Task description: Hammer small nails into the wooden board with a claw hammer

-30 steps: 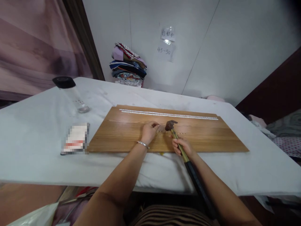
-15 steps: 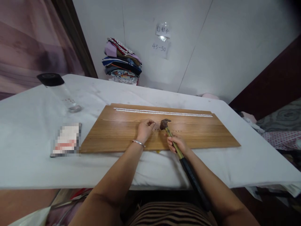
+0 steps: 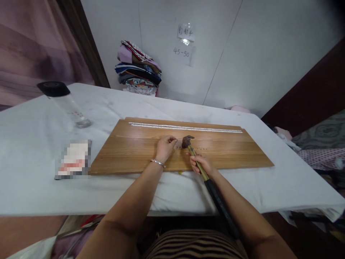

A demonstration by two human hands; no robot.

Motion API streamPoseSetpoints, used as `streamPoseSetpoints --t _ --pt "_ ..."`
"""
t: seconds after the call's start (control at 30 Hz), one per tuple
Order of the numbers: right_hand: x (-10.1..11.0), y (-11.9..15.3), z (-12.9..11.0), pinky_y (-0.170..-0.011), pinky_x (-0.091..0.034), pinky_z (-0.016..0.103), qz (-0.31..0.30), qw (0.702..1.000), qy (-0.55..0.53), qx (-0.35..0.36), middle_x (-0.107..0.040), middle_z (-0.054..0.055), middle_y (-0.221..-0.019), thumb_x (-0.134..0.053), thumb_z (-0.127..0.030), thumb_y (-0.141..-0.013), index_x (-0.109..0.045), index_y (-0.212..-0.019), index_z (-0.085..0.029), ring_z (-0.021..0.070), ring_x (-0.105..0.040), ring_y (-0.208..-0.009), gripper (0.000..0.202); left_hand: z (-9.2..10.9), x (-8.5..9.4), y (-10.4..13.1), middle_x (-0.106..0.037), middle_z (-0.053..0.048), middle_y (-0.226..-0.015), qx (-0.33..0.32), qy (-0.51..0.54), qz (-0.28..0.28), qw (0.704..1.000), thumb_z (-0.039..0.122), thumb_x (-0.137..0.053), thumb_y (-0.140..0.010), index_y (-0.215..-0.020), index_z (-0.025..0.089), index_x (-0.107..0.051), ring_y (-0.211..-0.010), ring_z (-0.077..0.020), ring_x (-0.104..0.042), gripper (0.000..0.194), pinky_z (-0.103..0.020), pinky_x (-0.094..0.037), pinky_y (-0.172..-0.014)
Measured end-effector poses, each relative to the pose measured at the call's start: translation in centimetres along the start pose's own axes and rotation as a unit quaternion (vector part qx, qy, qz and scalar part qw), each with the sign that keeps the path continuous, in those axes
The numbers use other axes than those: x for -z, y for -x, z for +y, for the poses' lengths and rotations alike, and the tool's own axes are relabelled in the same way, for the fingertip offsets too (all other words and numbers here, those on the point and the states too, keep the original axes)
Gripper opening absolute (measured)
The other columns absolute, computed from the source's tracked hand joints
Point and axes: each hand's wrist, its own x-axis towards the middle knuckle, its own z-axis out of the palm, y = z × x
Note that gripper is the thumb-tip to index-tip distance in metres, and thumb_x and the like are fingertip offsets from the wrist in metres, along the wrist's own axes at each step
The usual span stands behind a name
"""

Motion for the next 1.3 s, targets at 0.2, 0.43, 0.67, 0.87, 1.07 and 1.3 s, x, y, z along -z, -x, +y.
streamPoseSetpoints --t 0.2,0.43,0.67,0.87,1.07,1.3 --pt "-0.1 0.1 -0.5 -0.027 -0.028 0.02 -0.009 1.0 0.002 0.015 -0.048 -0.01 -0.052 -0.064 -0.032 -0.071 -0.056 -0.096 -0.018 0.0064 -0.036 -0.03 0.03 -0.2 -0.1 -0.1 -0.068 -0.001 -0.071 -0.002 -0.007 0.001 1.0 0.023 -0.064 -0.072 -0.069 0.019 -0.067 -0.068 -0.0142 -0.06 0.006 -0.027 -0.047 -0.069" --pt "-0.2 0.2 -0.6 -0.028 -0.027 0.02 -0.012 1.0 0.007 0.004 -0.047 -0.009 -0.052 -0.064 -0.033 -0.071 -0.057 -0.095 -0.017 0.0063 -0.036 -0.03 0.03 0.0 0.0 0.0 -0.069 -0.003 -0.075 -0.003 -0.012 0.001 1.0 0.022 -0.064 -0.074 -0.072 0.018 -0.068 -0.071 -0.0152 -0.061 0.007 -0.028 -0.047 -0.072" --pt "-0.2 0.1 -0.7 -0.028 -0.027 0.02 -0.016 1.0 0.007 0.007 -0.048 -0.009 -0.052 -0.065 -0.033 -0.071 -0.056 -0.096 -0.017 0.0064 -0.037 -0.03 0.031 0.0 0.1 0.0 -0.07 -0.003 -0.075 0.0 -0.014 0.001 1.0 0.021 -0.063 -0.074 -0.072 0.018 -0.069 -0.071 -0.0157 -0.062 0.007 -0.029 -0.048 -0.073" --pt "0.2 0.0 -0.1 -0.026 -0.027 0.019 -0.013 1.0 -0.012 0.002 -0.048 -0.01 -0.051 -0.065 -0.033 -0.07 -0.056 -0.096 -0.017 0.0056 -0.035 -0.029 0.032 0.0 0.0 0.0 -0.071 -0.003 -0.076 0.007 -0.014 -0.005 1.0 0.018 -0.064 -0.075 -0.073 0.018 -0.07 -0.072 -0.0158 -0.064 0.006 -0.029 -0.05 -0.076" --pt "0.3 -0.1 -0.2 -0.026 -0.029 0.019 -0.017 1.0 -0.021 0.006 -0.048 -0.01 -0.052 -0.066 -0.032 -0.07 -0.057 -0.097 -0.016 0.0053 -0.036 -0.028 0.033 -0.3 0.0 0.0 -0.073 -0.005 -0.084 0.006 -0.008 -0.01 1.0 0.018 -0.064 -0.077 -0.081 0.018 -0.072 -0.077 -0.0161 -0.066 0.009 -0.03 -0.052 -0.079" --pt "0.6 -0.1 0.2 -0.027 -0.028 0.019 -0.021 1.0 -0.02 0.005 -0.047 -0.01 -0.053 -0.065 -0.033 -0.074 -0.057 -0.103 -0.016 0.006 -0.037 -0.03 0.035 0.1 0.1 0.1 -0.073 -0.004 -0.082 0.005 -0.005 -0.003 1.0 0.019 -0.064 -0.077 -0.082 0.018 -0.071 -0.075 -0.0161 -0.066 0.008 -0.03 -0.052 -0.077"
